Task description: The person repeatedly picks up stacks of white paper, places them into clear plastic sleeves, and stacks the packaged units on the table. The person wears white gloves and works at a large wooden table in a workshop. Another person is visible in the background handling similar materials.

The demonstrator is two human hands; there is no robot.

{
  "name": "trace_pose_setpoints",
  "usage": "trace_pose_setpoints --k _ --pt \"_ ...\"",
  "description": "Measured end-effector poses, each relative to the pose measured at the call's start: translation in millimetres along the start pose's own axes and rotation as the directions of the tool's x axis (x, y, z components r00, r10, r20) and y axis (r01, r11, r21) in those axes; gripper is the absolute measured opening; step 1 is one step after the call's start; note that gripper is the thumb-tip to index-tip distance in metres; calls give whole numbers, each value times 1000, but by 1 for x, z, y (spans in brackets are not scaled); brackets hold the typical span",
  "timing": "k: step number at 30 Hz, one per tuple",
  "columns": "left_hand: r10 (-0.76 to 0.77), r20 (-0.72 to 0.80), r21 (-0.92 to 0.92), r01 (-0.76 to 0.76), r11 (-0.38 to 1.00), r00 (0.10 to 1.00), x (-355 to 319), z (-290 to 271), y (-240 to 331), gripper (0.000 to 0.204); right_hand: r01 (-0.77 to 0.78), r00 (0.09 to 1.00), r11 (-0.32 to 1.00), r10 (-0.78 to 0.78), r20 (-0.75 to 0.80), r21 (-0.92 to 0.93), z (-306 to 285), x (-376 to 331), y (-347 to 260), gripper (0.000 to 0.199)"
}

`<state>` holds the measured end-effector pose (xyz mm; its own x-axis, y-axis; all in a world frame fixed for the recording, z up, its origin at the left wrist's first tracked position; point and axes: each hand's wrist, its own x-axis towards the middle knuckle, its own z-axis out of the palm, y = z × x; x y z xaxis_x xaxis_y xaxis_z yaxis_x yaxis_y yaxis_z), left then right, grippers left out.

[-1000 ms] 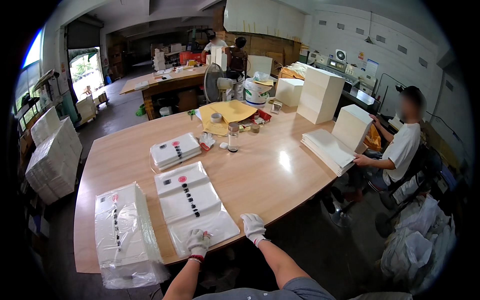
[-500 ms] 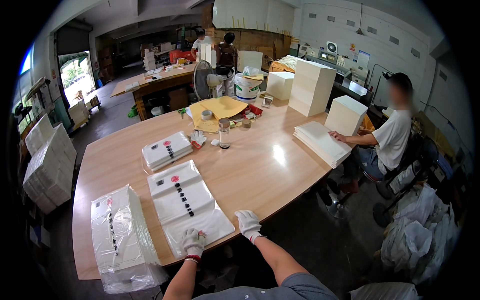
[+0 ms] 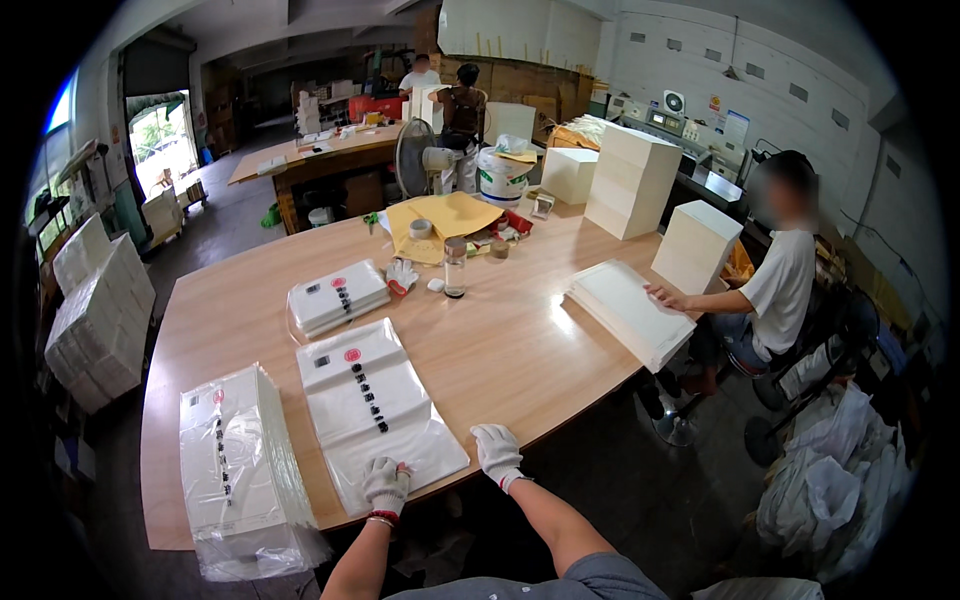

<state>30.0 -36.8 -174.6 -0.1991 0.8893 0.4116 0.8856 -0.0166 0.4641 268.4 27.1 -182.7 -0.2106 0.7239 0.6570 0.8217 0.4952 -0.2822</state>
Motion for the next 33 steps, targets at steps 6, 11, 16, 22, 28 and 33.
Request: trace_pose_setpoints --k 6,11,16,22,28,33 --pt "1 -12 -13 -2 1000 1000 2 1 0 18 -66 998 995 68 -13 71 -1 2 -14 27" --pt "9 -10 35 -9 999 1000 -1 11 -8 18 -80 994 945 98 -42 316 -41 -4 -67 36" --pt "15 14 36 -16 999 1000 1 6 -6 16 -185 981 814 184 59 550 -83 -11 -65 25" --pt "-14 132 -194 39 980 991 6 6 -15 16 -885 465 98 270 843 456 -99 -12 -53 32" --pt "158 308 -276 -71 959 938 42 -27 -5 22 -856 416 -302 76 906 419 -10 20 -130 32" --pt "-90 388 -277 209 938 917 59 -51 -23 26 -749 637 312 99 764 584 52 28 -111 29"
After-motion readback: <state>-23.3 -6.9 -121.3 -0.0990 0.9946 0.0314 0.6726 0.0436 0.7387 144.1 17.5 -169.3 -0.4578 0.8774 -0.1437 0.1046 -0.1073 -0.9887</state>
